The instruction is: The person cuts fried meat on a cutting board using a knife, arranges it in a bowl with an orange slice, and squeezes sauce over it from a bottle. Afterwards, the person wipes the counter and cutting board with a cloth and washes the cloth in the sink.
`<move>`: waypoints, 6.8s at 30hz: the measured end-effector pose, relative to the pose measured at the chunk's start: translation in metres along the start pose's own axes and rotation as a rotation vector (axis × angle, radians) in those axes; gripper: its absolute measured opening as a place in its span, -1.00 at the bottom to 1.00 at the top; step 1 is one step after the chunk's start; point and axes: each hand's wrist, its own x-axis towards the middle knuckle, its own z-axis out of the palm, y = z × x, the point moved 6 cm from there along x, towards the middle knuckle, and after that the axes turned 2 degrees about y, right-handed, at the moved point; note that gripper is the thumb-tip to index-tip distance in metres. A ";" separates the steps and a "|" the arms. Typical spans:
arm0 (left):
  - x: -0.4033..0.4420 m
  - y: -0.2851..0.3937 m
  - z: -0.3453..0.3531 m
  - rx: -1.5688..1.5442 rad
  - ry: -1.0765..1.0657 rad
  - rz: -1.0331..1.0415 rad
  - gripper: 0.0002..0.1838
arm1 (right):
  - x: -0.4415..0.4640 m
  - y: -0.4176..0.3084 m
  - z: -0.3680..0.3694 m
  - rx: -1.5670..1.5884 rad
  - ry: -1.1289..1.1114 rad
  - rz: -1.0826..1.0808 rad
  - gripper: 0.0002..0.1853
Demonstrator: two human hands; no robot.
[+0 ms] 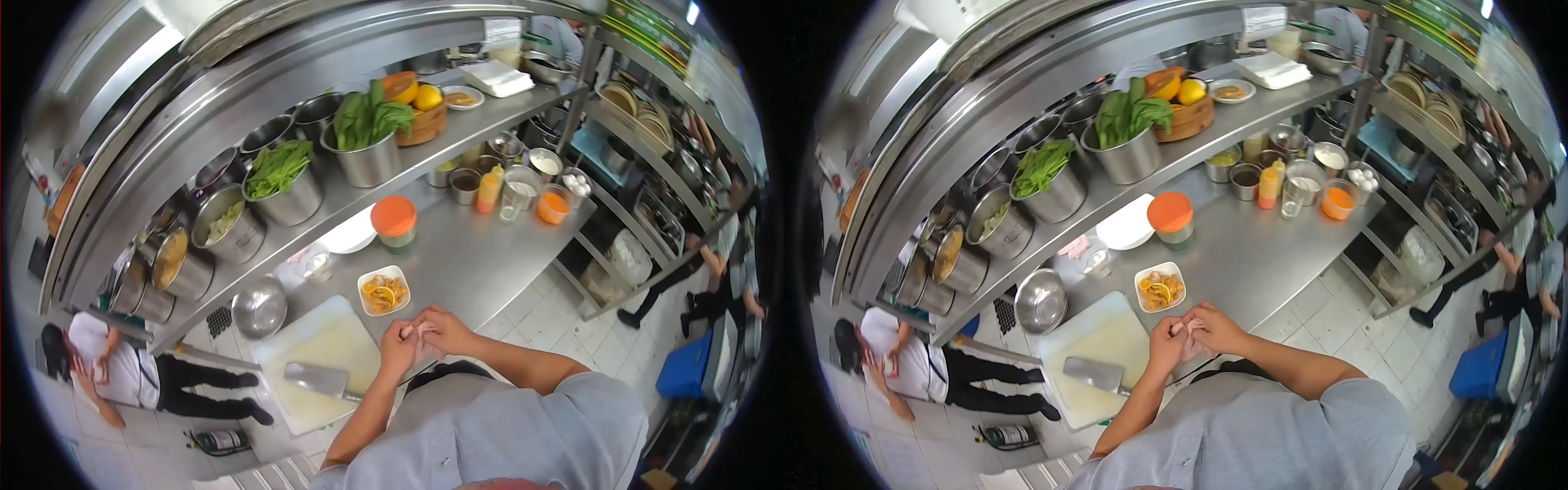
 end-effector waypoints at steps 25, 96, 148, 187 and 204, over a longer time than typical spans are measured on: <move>0.023 -0.063 -0.044 -0.008 0.639 -0.436 -0.65 | 0.000 0.260 -0.407 -1.115 0.408 0.047 -0.53; 0.145 -0.146 -0.033 0.304 0.228 -0.580 -0.54 | 0.081 0.147 -0.241 -0.003 -0.419 -0.073 -0.34; -0.955 -0.070 0.049 -0.689 2.362 -0.786 -0.70 | -0.380 -0.324 0.651 0.475 -1.484 -0.575 -0.34; -1.505 -0.167 -0.081 -0.571 2.374 -0.978 -0.64 | -0.730 -0.272 0.802 -0.054 -1.634 -0.290 -0.31; -1.485 -0.201 -0.054 -0.764 2.351 -0.928 -0.66 | -0.872 -0.365 0.809 -0.297 -1.924 -0.493 -0.24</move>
